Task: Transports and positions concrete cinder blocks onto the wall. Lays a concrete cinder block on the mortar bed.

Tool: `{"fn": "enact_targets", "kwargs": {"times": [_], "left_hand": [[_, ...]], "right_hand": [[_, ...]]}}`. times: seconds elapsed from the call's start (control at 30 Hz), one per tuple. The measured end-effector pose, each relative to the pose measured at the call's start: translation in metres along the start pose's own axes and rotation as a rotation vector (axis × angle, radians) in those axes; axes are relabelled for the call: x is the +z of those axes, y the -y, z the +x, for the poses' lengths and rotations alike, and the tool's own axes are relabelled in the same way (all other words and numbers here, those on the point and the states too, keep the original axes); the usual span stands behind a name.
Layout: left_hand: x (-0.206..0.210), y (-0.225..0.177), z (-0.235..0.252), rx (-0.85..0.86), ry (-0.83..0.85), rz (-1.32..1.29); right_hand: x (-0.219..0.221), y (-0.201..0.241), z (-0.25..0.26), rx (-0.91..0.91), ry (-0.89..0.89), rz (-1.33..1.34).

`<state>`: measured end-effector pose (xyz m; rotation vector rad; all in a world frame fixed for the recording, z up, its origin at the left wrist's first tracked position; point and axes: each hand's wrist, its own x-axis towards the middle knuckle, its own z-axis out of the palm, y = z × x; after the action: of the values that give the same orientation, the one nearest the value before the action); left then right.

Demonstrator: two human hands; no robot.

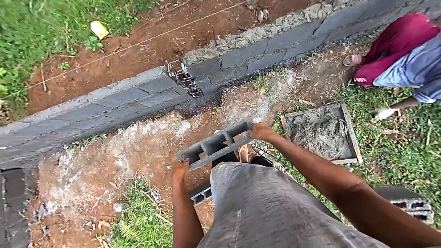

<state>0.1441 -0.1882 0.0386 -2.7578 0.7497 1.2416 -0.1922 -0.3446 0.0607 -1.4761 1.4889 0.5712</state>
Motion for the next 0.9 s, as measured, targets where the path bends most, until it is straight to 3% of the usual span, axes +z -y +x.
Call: {"fn": "enact_targets", "kwargs": {"times": [0.53, 0.9], "left_hand": [[0.008, -0.005, 0.001, 0.093, -0.050, 0.043], [0.008, -0.021, -0.005, 0.061, -0.056, 0.104]], "right_hand": [[0.019, -0.033, 0.000, -0.011, -0.034, 0.134], [0.008, -0.035, -0.007, -0.017, -0.013, 0.125]]}}
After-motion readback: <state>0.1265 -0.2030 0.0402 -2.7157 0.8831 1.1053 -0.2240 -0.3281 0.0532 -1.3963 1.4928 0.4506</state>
